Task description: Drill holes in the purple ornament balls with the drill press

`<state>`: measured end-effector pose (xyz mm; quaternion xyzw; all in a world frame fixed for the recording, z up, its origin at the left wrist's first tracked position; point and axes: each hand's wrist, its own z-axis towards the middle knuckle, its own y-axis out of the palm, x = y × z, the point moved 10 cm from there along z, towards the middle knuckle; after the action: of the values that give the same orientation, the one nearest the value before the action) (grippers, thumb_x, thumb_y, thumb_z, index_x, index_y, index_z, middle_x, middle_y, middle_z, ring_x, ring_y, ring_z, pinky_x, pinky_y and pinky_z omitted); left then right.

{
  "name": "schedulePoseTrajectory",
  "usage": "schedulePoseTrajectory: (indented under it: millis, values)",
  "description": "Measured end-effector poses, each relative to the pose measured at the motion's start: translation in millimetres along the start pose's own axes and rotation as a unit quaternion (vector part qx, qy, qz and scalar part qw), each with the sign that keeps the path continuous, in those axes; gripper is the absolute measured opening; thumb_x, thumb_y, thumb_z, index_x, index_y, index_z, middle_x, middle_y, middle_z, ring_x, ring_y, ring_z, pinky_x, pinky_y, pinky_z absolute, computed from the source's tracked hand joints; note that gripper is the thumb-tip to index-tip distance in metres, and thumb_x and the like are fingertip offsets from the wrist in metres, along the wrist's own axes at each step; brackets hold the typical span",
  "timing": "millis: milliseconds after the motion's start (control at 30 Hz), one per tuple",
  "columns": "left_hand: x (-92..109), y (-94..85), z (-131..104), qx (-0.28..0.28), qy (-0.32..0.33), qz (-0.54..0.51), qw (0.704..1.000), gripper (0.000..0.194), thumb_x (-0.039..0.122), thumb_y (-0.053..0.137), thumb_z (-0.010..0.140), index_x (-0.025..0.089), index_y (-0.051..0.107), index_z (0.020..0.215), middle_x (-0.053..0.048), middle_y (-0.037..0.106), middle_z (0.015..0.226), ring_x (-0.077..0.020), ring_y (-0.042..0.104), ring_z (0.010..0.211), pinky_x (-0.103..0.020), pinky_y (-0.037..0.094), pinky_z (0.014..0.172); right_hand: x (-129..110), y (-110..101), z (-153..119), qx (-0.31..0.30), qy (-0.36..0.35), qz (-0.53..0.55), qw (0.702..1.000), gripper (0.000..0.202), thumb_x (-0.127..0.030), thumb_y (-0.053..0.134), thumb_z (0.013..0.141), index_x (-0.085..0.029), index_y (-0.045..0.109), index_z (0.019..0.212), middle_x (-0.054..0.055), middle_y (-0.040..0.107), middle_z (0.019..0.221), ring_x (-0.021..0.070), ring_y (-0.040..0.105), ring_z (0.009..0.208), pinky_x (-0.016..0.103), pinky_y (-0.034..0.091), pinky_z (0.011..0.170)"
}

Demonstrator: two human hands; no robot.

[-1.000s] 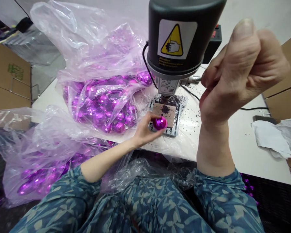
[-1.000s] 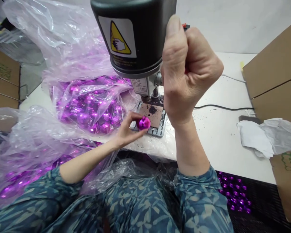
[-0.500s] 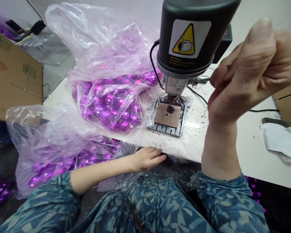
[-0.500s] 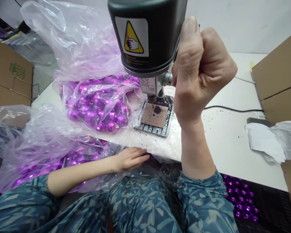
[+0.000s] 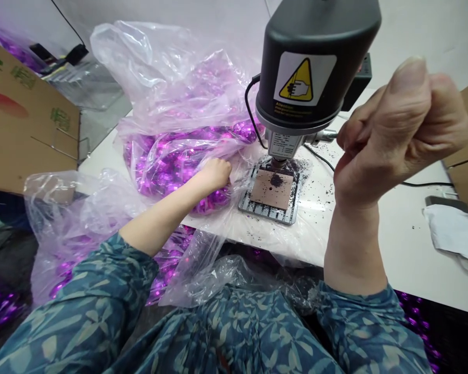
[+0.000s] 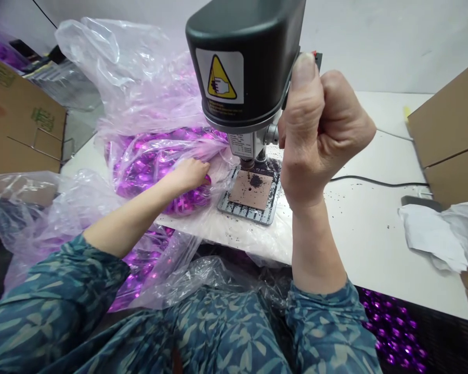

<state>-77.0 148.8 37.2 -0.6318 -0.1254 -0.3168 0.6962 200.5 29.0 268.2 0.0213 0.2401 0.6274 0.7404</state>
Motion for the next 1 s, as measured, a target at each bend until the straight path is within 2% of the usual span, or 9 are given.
schedulePoseTrajectory:
  millis: [67, 133, 167, 267, 300, 400, 500, 733, 1000]
  values:
    - [-7, 13.9, -3, -0.101, -0.021, 0.087, 0.991, 0.039, 0.019, 0.087, 0.066, 0.023, 0.050, 0.054, -0.007, 0.057, 0.059, -0.0395, 0.073, 0.092, -0.050, 0.056, 0.098, 2, -1, -1, 0.002, 0.002, 0.000, 1.000, 0.050, -0.037, 0.066, 0.096, -0.021, 0.037, 0.058, -0.006, 0.037, 0.046, 0.0050, 0.036, 0.041, 0.029, 0.026, 0.047]
    - [-5, 18.1, -10, -0.169, -0.036, 0.127, 0.977, 0.024, 0.024, 0.087, 0.070, 0.022, 0.063, 0.065, -0.008, 0.066, 0.068, -0.0365, 0.074, 0.093, -0.047, 0.057, 0.097, 3, -2, -2, 0.000, 0.007, -0.006, 1.000, 0.050, -0.036, 0.066, 0.097, -0.021, 0.038, 0.058, -0.006, 0.037, 0.047, 0.0053, 0.037, 0.042, 0.029, 0.026, 0.048]
    - [0, 14.5, -12, -0.173, -0.044, 0.103, 0.979, 0.017, 0.027, 0.086, 0.073, 0.021, 0.071, 0.078, -0.009, 0.072, 0.079, -0.0347, 0.074, 0.096, -0.047, 0.058, 0.098, 2, -2, -2, -0.003, 0.006, -0.009, 1.000, 0.050, -0.036, 0.065, 0.098, -0.021, 0.038, 0.058, -0.006, 0.038, 0.048, 0.0054, 0.037, 0.042, 0.029, 0.026, 0.048]
    - [17, 1.4, -22, -0.134, -0.098, -0.119, 0.979, 0.042, 0.033, 0.081, 0.085, 0.021, 0.072, 0.124, -0.012, 0.077, 0.116, -0.0292, 0.074, 0.104, -0.046, 0.061, 0.098, -1, 0, -4, -0.015, 0.005, -0.018, 1.000, 0.048, -0.034, 0.063, 0.099, -0.021, 0.039, 0.060, -0.006, 0.039, 0.050, 0.0056, 0.038, 0.043, 0.028, 0.028, 0.048]
    - [22, 1.5, -26, -0.121, -0.124, -0.223, 0.959, 0.046, 0.035, 0.079, 0.089, 0.021, 0.068, 0.131, -0.013, 0.076, 0.123, -0.0276, 0.075, 0.104, -0.047, 0.062, 0.097, -3, 0, -4, -0.017, 0.005, -0.020, 1.000, 0.048, -0.033, 0.063, 0.100, -0.021, 0.038, 0.061, -0.006, 0.039, 0.051, 0.0056, 0.038, 0.043, 0.028, 0.029, 0.048]
    - [35, 19.0, -35, -0.113, -0.180, -0.480, 0.851, 0.041, 0.037, 0.074, 0.096, 0.017, 0.066, 0.130, -0.014, 0.075, 0.123, -0.0238, 0.075, 0.101, -0.047, 0.066, 0.094, -6, 1, -5, -0.015, 0.004, -0.022, 1.000, 0.048, -0.032, 0.062, 0.100, -0.021, 0.036, 0.061, -0.006, 0.037, 0.051, 0.0059, 0.039, 0.043, 0.028, 0.029, 0.048]
    - [39, 37.4, -35, -0.091, -0.193, -0.566, 0.796, 0.044, 0.034, 0.079, 0.093, 0.019, 0.066, 0.132, -0.010, 0.076, 0.121, -0.0215, 0.076, 0.099, -0.042, 0.066, 0.090, -8, 1, -5, -0.012, 0.002, -0.028, 1.000, 0.049, -0.034, 0.063, 0.099, -0.021, 0.035, 0.061, -0.006, 0.038, 0.051, 0.0061, 0.037, 0.042, 0.029, 0.028, 0.047]
    - [41, 51.9, -20, -0.002, -0.111, -0.546, 0.830, 0.061, 0.045, 0.098, 0.075, 0.021, 0.061, 0.117, -0.005, 0.080, 0.109, -0.0203, 0.077, 0.100, -0.038, 0.059, 0.096, -10, 0, -6, -0.018, 0.000, -0.034, 0.999, 0.049, -0.033, 0.064, 0.099, -0.022, 0.036, 0.060, -0.006, 0.038, 0.050, 0.0077, 0.035, 0.041, 0.032, 0.027, 0.047]
    - [51, 82.9, -15, -0.044, -0.060, -0.501, 0.862, 0.071, 0.063, 0.095, 0.073, 0.022, 0.056, 0.116, -0.005, 0.081, 0.105, -0.0218, 0.078, 0.094, -0.036, 0.058, 0.087, -6, 1, -9, -0.051, -0.020, -0.116, 0.992, 0.052, -0.042, 0.054, 0.105, -0.024, 0.025, 0.067, -0.005, 0.028, 0.053, 0.0084, 0.034, 0.043, 0.033, 0.027, 0.048]
